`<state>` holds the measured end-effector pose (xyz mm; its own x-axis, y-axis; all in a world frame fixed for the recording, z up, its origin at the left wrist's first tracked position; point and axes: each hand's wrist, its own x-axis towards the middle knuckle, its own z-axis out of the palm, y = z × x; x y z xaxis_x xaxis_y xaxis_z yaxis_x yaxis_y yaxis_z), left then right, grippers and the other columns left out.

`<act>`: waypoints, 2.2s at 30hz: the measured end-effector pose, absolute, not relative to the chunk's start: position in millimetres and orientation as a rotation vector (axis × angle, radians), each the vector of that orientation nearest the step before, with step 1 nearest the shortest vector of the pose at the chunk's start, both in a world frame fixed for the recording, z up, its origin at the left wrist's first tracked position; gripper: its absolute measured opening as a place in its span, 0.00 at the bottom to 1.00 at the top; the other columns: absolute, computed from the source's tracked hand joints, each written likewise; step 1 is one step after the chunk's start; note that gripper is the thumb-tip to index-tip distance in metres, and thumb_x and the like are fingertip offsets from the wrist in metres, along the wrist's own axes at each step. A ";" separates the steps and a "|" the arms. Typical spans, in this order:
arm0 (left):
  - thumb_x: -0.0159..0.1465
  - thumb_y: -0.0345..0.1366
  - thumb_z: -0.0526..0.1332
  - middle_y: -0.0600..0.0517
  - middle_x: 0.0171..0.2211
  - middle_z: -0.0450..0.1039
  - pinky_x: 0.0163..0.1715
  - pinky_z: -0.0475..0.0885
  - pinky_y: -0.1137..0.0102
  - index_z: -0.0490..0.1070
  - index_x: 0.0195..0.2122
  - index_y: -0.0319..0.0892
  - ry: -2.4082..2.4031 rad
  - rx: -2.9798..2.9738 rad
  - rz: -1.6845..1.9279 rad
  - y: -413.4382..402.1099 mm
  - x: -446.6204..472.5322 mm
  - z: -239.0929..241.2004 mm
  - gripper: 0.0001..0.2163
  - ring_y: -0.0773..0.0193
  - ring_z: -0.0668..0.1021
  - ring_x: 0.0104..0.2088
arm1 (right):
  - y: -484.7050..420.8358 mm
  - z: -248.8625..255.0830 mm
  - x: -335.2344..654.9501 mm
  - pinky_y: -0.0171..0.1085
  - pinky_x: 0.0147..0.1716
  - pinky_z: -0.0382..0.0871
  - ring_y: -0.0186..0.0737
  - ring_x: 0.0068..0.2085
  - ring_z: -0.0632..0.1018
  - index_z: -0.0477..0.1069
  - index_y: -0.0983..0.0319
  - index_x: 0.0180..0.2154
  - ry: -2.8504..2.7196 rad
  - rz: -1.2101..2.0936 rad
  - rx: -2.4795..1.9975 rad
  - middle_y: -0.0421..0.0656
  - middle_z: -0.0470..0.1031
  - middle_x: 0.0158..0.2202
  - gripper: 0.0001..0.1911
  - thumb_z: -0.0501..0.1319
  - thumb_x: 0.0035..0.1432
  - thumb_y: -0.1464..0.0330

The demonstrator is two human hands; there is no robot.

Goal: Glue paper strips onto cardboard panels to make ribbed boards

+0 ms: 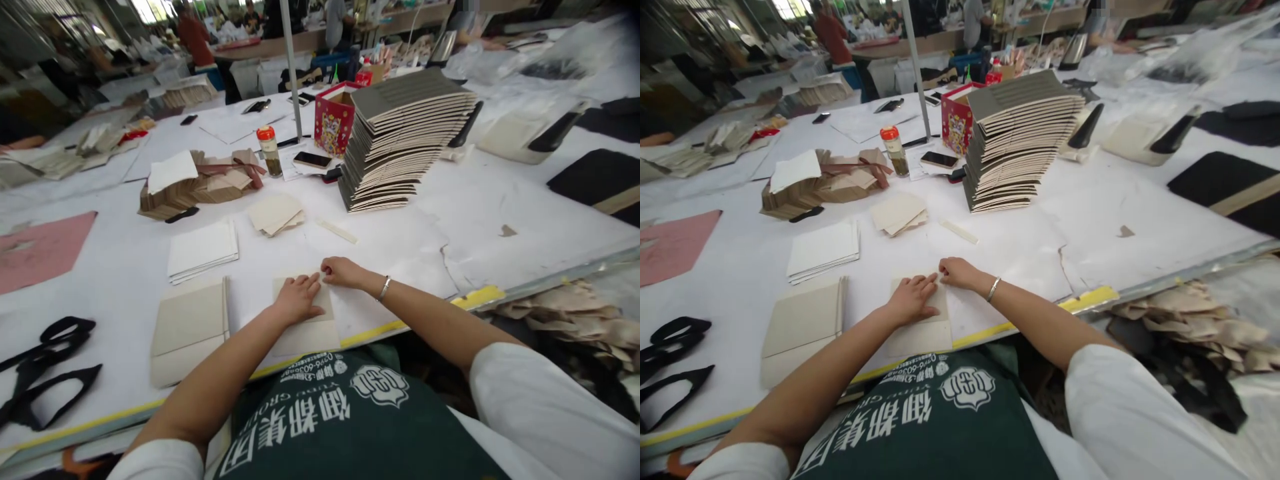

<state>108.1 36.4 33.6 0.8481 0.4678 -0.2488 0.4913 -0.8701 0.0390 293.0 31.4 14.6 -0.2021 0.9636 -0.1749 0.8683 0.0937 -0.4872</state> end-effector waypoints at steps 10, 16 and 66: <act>0.52 0.49 0.61 0.45 0.57 0.55 0.43 0.61 0.59 0.58 0.52 0.43 0.790 2.830 -0.353 36.7 121.9 38.7 0.29 0.49 0.62 0.50 | 53.2 36.7 285.1 0.30 0.27 0.58 0.37 0.30 0.72 0.73 0.64 0.29 -2.410 1.052 -1.964 0.43 0.75 0.27 0.07 0.61 0.45 0.69; 0.50 0.53 0.60 0.47 0.59 0.52 0.46 0.59 0.57 0.57 0.52 0.43 0.856 2.788 -0.276 33.9 114.0 31.7 0.31 0.49 0.59 0.53 | 26.7 35.2 280.0 0.31 0.30 0.58 0.36 0.34 0.70 0.70 0.65 0.33 -2.204 0.707 -1.964 0.47 0.72 0.36 0.08 0.56 0.51 0.70; 0.54 0.28 0.54 0.50 0.34 0.72 0.33 0.66 0.71 0.64 0.39 0.41 0.934 2.532 -0.243 91.2 153.4 29.3 0.10 0.62 0.74 0.34 | 51.7 40.3 265.0 0.29 0.17 0.65 0.37 0.19 0.75 0.72 0.70 0.30 -1.541 1.364 -2.378 0.50 0.76 0.22 0.08 0.58 0.48 0.72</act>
